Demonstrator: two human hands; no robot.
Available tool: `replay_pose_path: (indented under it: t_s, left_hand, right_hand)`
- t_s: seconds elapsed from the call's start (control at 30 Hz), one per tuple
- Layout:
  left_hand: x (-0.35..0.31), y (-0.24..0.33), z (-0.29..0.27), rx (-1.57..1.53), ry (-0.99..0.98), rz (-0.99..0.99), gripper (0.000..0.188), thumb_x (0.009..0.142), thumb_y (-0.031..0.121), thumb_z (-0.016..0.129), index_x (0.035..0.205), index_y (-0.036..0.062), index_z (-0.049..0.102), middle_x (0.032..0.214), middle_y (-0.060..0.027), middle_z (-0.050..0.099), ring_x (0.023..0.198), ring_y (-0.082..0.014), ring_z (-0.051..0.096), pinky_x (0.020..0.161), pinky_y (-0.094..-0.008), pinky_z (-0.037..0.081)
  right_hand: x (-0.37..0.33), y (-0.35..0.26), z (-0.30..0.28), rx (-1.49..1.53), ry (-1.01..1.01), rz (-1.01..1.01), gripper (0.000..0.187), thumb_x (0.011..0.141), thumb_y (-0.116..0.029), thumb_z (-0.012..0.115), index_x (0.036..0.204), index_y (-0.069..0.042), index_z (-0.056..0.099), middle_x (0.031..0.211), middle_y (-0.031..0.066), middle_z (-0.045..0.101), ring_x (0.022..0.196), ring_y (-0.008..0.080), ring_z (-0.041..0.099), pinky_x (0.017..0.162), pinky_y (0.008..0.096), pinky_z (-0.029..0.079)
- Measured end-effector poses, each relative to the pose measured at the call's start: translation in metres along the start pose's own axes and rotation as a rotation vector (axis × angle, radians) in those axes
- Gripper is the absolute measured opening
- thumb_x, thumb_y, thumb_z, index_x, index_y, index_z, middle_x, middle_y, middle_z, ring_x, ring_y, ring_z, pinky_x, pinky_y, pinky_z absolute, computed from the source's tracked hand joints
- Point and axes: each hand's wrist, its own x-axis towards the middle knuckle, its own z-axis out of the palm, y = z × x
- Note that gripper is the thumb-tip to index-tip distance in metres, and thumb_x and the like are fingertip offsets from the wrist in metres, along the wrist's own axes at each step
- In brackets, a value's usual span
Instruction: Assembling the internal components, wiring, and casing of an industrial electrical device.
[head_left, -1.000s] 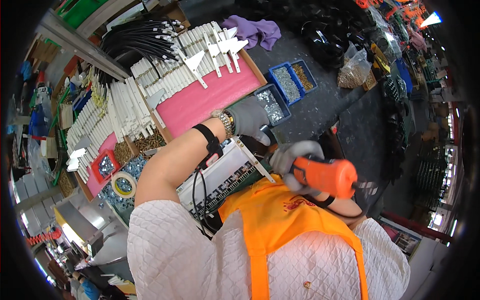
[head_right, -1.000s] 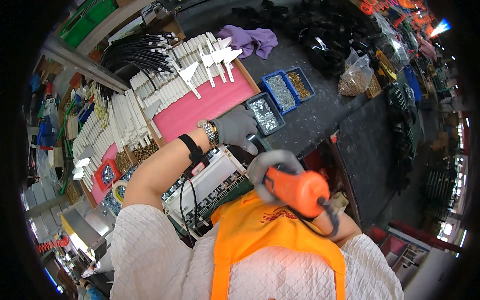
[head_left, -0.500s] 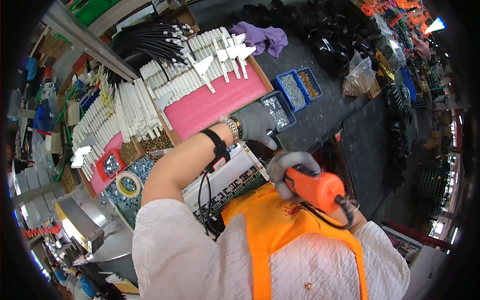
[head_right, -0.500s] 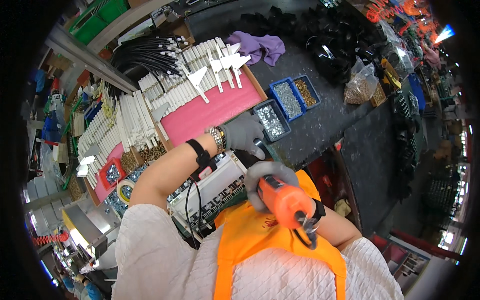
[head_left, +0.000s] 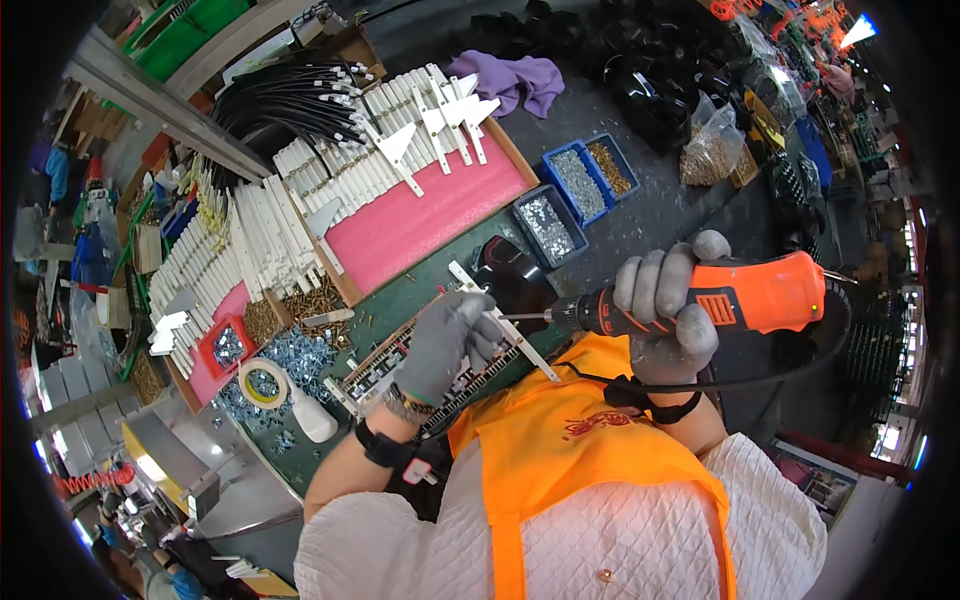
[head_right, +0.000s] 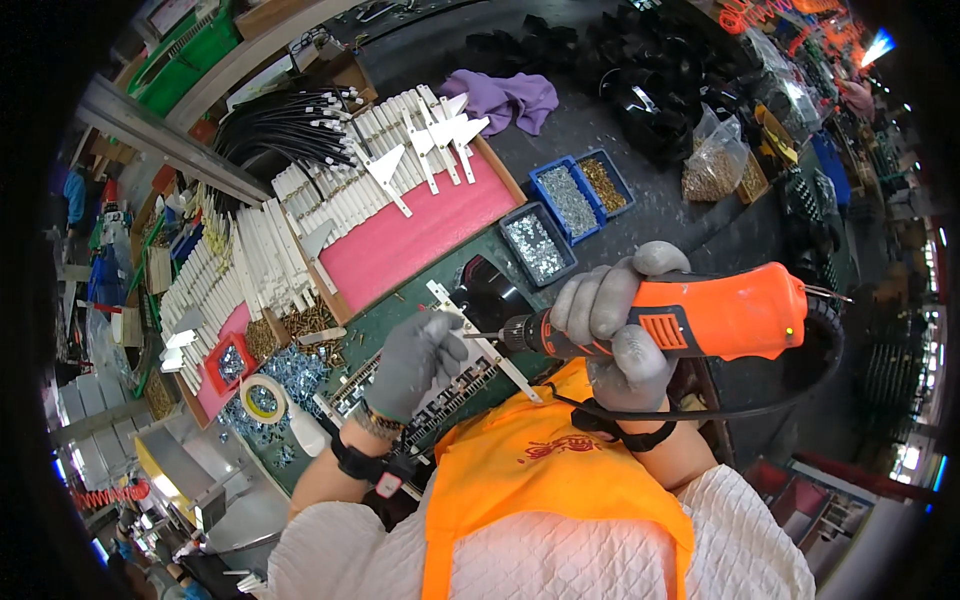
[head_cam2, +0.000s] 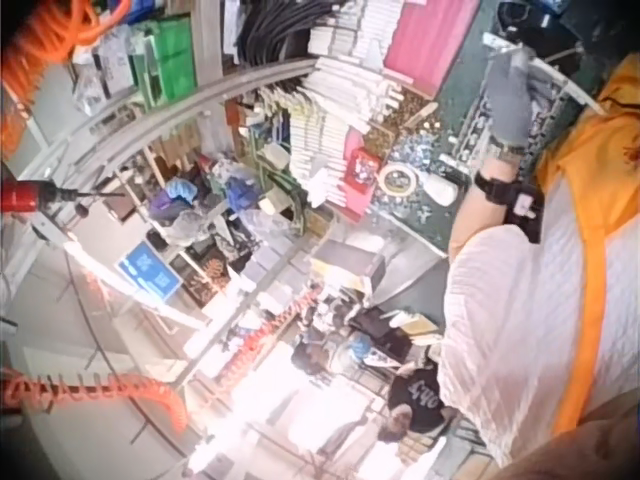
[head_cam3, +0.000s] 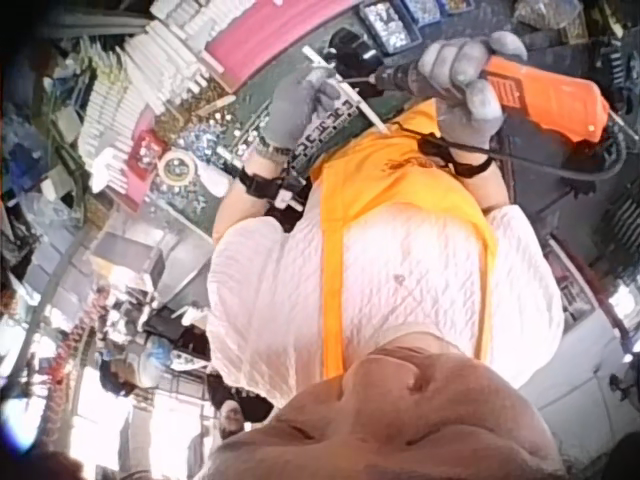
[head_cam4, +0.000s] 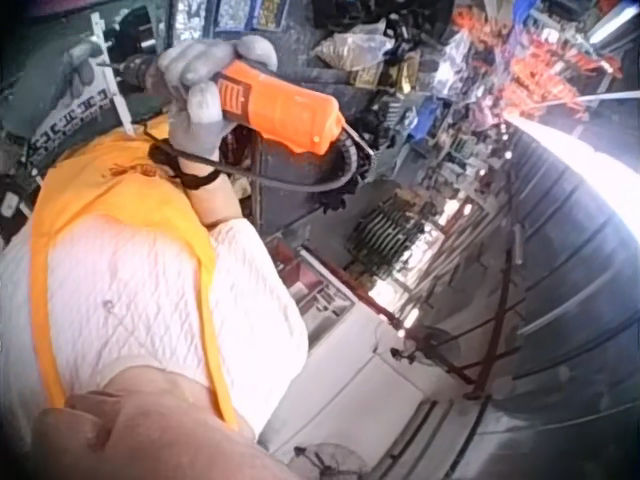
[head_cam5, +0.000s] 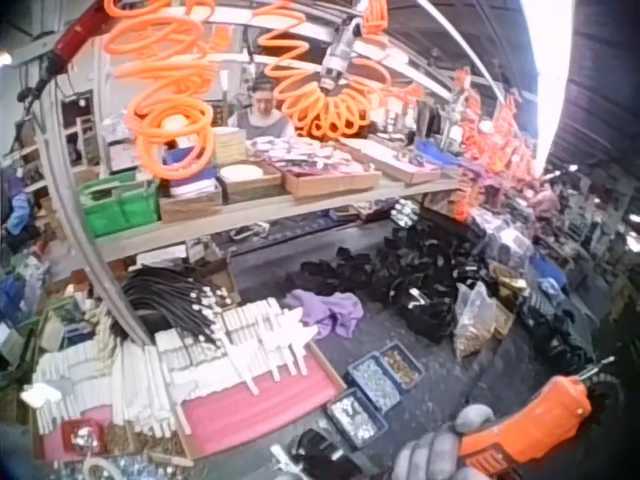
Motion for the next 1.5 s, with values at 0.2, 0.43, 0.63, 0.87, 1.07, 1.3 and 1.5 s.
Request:
replay_pose_path:
  t_s: [0.2, 0.43, 0.63, 0.87, 1.07, 1.3, 1.5]
  left_hand:
    - [-0.011, -0.042, 0.023, -0.164, 0.108, 0.361, 0.035, 0.101, 0.028, 0.053, 0.117, -0.0020, 0.055, 0.098, -0.0146, 0.068, 0.070, -0.0140, 0.064, 0.055, -0.0238, 0.052]
    - [-0.023, -0.049, 0.013, -0.128, 0.142, 0.255, 0.022, 0.096, 0.016, 0.060, 0.110, -0.0007, 0.062, 0.093, -0.0111, 0.070, 0.071, -0.0111, 0.064, 0.058, -0.0218, 0.052]
    - [-0.025, -0.049, 0.019, -0.241, 0.192, 0.252, 0.020, 0.092, 0.011, 0.065, 0.108, -0.0004, 0.064, 0.092, -0.0107, 0.071, 0.072, -0.0110, 0.064, 0.058, -0.0218, 0.050]
    - [-0.025, -0.056, 0.015, -0.322, 0.084, 0.211, 0.024, 0.094, 0.020, 0.066, 0.108, 0.0004, 0.063, 0.093, -0.0101, 0.071, 0.072, -0.0113, 0.063, 0.058, -0.0225, 0.049]
    - [-0.023, -0.052, 0.013, -0.301, 0.072, 0.197, 0.021, 0.097, 0.015, 0.060, 0.109, -0.0009, 0.063, 0.095, -0.0072, 0.069, 0.074, -0.0098, 0.063, 0.062, -0.0222, 0.050]
    - [-0.020, -0.043, 0.011, 0.001, 0.179, 0.201, 0.024, 0.090, 0.006, 0.064, 0.112, -0.0014, 0.063, 0.097, -0.0077, 0.068, 0.075, -0.0105, 0.061, 0.064, -0.0233, 0.049]
    - [0.047, 0.016, -0.018, 0.835, 0.261, 0.800, 0.039, 0.089, 0.019, 0.069, 0.123, 0.0028, 0.061, 0.113, -0.0136, 0.065, 0.101, -0.0237, 0.062, 0.085, -0.0351, 0.052]
  right_hand:
    - [-0.005, 0.009, 0.005, 0.023, -0.039, 0.027, 0.054, 0.085, -0.017, 0.068, 0.132, -0.008, 0.043, 0.066, -0.0017, 0.049, 0.052, 0.0127, 0.048, 0.054, 0.0309, 0.044]
    - [-0.008, 0.008, 0.007, 0.071, -0.035, 0.027, 0.054, 0.085, -0.017, 0.067, 0.132, -0.007, 0.042, 0.069, -0.0010, 0.052, 0.052, 0.0128, 0.050, 0.054, 0.0312, 0.044]
    - [-0.009, 0.008, 0.007, 0.115, -0.052, 0.035, 0.053, 0.085, -0.016, 0.066, 0.131, -0.006, 0.043, 0.069, -0.0007, 0.052, 0.052, 0.0129, 0.051, 0.055, 0.0310, 0.044]
    - [-0.005, 0.004, 0.004, 0.148, -0.028, 0.124, 0.051, 0.084, -0.018, 0.067, 0.129, -0.008, 0.045, 0.070, -0.0021, 0.049, 0.052, 0.0121, 0.046, 0.054, 0.0303, 0.040]
    - [-0.003, 0.009, -0.004, 0.103, 0.239, 0.189, 0.046, 0.087, -0.023, 0.064, 0.127, -0.009, 0.046, 0.076, -0.0011, 0.047, 0.058, 0.0106, 0.043, 0.060, 0.0301, 0.040]
    - [0.001, 0.018, -0.017, 0.127, 0.335, 0.229, 0.046, 0.086, -0.022, 0.064, 0.126, -0.008, 0.045, 0.077, -0.0008, 0.047, 0.061, 0.0105, 0.044, 0.063, 0.0308, 0.041]
    - [0.007, 0.042, -0.025, -0.026, 0.200, 0.148, 0.045, 0.084, 0.000, 0.058, 0.125, -0.007, 0.043, 0.080, 0.0027, 0.054, 0.063, 0.0165, 0.050, 0.064, 0.0370, 0.046]
